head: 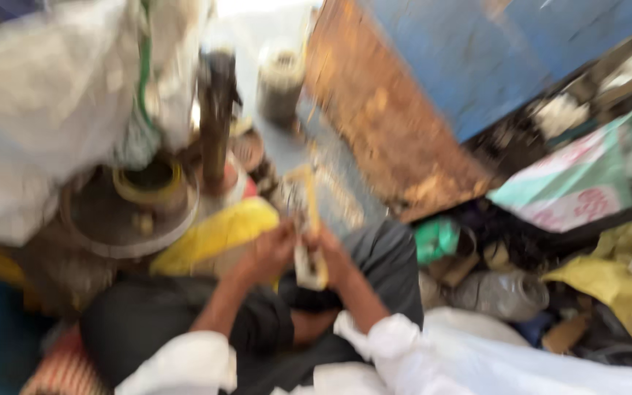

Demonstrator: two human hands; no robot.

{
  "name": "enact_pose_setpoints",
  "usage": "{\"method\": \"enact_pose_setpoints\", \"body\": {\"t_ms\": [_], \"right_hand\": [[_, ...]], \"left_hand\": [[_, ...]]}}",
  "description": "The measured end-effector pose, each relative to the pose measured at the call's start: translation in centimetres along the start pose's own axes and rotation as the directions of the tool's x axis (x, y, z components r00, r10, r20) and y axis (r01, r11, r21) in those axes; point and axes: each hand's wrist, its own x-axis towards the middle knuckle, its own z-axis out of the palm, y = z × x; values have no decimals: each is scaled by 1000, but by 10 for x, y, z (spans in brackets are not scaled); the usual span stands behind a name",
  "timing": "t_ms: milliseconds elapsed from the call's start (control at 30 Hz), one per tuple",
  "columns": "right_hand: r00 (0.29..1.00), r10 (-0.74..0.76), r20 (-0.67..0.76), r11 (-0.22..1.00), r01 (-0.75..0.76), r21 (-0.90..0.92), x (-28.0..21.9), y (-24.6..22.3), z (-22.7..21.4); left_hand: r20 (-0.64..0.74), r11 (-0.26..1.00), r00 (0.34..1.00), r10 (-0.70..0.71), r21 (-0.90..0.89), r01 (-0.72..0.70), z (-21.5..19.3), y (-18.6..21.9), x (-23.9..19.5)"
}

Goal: The person disassembles an electrical switchboard and uses a screwdriver to tighten or adjust the wiring connections inside it.

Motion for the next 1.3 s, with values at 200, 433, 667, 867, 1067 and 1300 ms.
{"method": "enact_pose_setpoints", "body": {"t_ms": [200, 433, 667, 867, 1067, 1300], "right_hand": [[972, -84, 217, 883, -28, 468, -3, -13, -32], [958, -157, 240, 908, 45, 417, 0, -23, -20], [970, -98, 222, 904, -6, 427, 4, -15, -29], [944, 24, 330, 877, -179, 447, -2, -4, -34], [942, 69, 327, 853, -226, 471, -3, -1, -39], [936, 52, 349, 887, -203, 414, 0, -7, -34]], "left_hand": [[-313, 943, 893, -324, -177, 280, -21, -21, -8], [-82, 971, 992, -93, 213, 109, -40, 56, -2], [-148, 934, 979, -139, 310, 179, -37, 62, 6], [-137, 967, 985, -105, 218, 134, -26, 57, 6], [-123, 951, 983, -134, 262, 163, -25, 49, 4], [-117, 971, 968, -222, 67, 231, -19, 34, 2]]}}
